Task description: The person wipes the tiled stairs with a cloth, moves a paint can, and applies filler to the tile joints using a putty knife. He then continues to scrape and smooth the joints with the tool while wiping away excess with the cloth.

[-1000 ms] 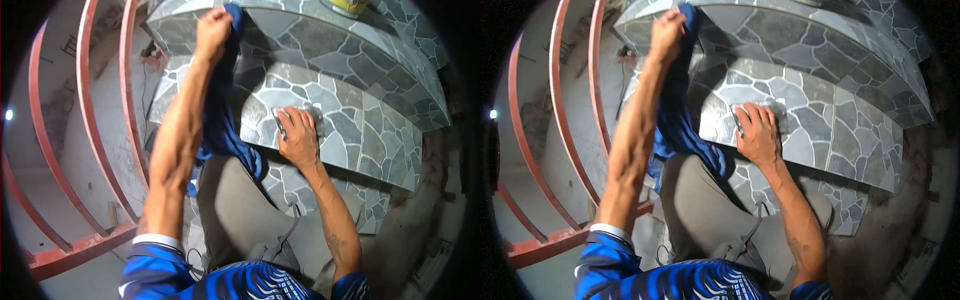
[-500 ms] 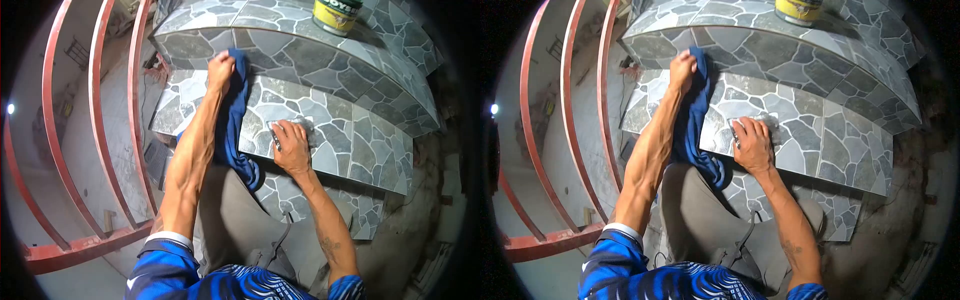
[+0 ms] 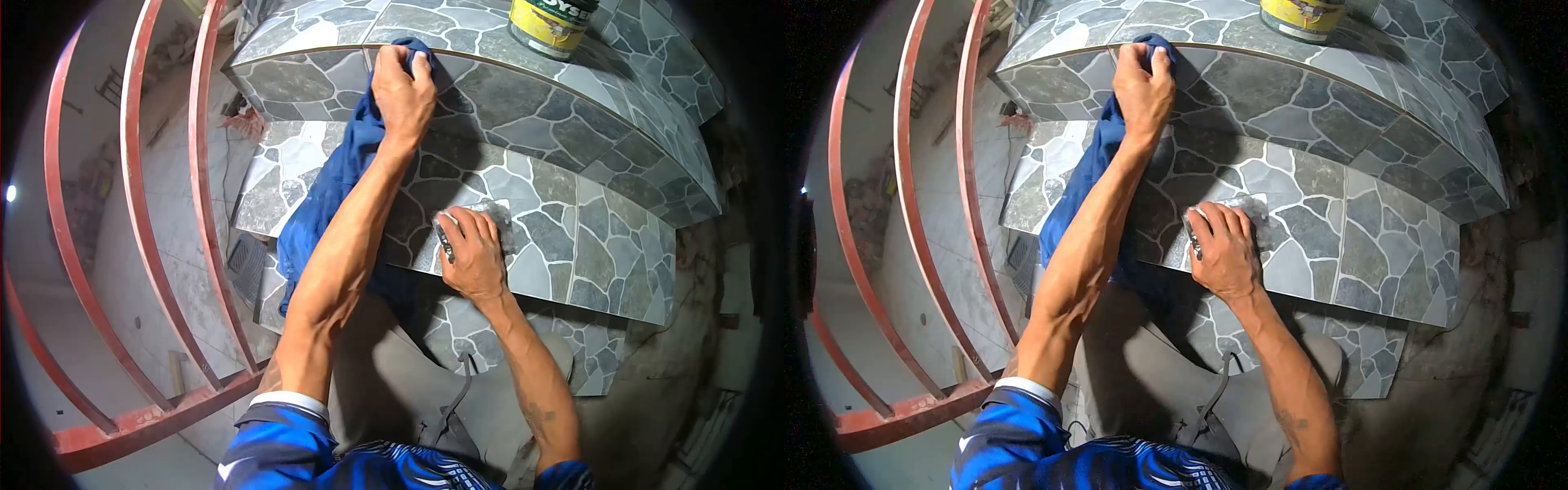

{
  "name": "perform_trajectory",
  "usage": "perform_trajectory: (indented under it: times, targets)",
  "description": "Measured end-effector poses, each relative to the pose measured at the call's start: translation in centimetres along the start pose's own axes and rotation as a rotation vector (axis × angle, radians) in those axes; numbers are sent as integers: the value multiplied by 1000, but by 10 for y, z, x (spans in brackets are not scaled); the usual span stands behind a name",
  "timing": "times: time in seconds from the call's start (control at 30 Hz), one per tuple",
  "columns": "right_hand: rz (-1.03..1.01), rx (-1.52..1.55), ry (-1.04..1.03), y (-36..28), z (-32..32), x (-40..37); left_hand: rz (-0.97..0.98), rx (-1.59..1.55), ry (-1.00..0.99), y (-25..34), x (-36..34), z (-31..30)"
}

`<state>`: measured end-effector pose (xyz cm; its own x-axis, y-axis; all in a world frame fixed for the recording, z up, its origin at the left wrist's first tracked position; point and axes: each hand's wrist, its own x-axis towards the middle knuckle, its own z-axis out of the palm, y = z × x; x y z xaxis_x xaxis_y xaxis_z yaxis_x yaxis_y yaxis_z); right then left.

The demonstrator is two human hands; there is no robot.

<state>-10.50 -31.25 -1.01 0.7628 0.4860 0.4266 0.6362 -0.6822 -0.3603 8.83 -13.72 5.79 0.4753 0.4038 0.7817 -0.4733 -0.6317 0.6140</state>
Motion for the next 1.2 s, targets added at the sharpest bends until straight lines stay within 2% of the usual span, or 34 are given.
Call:
perform_trajectory:
  times: [0.07,0.1,0.13,0.23,0.33,0.43,0.47,0.6,0.63,0.67,0.7,0.73,0.8,0.83,0.87,0.9,0.93,0.97,1.07,1.1,1.13,1.2]
  targets:
    - [-6,20,3,1,0,0,91,-79,3,-9,4,-9]
    - [-9,18,7,1,0,2,121,-8,27,-18,12,-22]
    - [-8,18,13,1,0,2,-85,-6,107,-31,25,-34]
    - [14,-6,7,-2,0,-1,-100,187,219,-36,34,-34]
    - [-4,-12,-7,1,1,1,202,119,52,-1,-14,10]
    - [-26,-9,-10,1,3,-1,210,-66,-66,-14,-9,-7]
    - [-29,-8,-1,2,3,-1,133,-10,-57,-25,-3,-20]
    - [-3,-16,9,-1,3,0,75,271,134,-37,5,-23]
    - [0,-23,8,-3,2,1,230,269,122,-18,2,-11]
    - [-1,-32,5,-2,3,-1,407,275,32,2,-5,-1]
    - [-4,-41,2,0,4,-1,484,246,-212,12,-9,7]
    - [-7,-51,-3,1,6,-2,466,89,-269,29,-14,17]
    - [-18,-34,-5,2,5,-3,412,14,-357,25,-6,7]
    - [-22,-16,-3,1,4,-2,429,62,-314,8,-1,-2]
    - [-28,-3,9,1,2,-1,488,119,-150,-21,5,-9]
    - [-28,-12,20,1,1,-2,354,102,-68,-28,15,-29]
    - [-20,-13,30,1,0,0,247,231,-51,-46,19,-41]
    - [-12,-6,33,-1,-1,0,197,234,12,-51,20,-48]
    - [-2,-3,25,0,1,-1,285,328,46,-41,10,-30]
    - [-5,-12,17,2,2,-3,393,251,-60,-39,3,-32]
    - [-15,-16,11,2,4,-1,473,206,-250,-44,-9,-39]
    - [-24,1,-3,1,6,0,389,187,-625,-63,-37,-65]
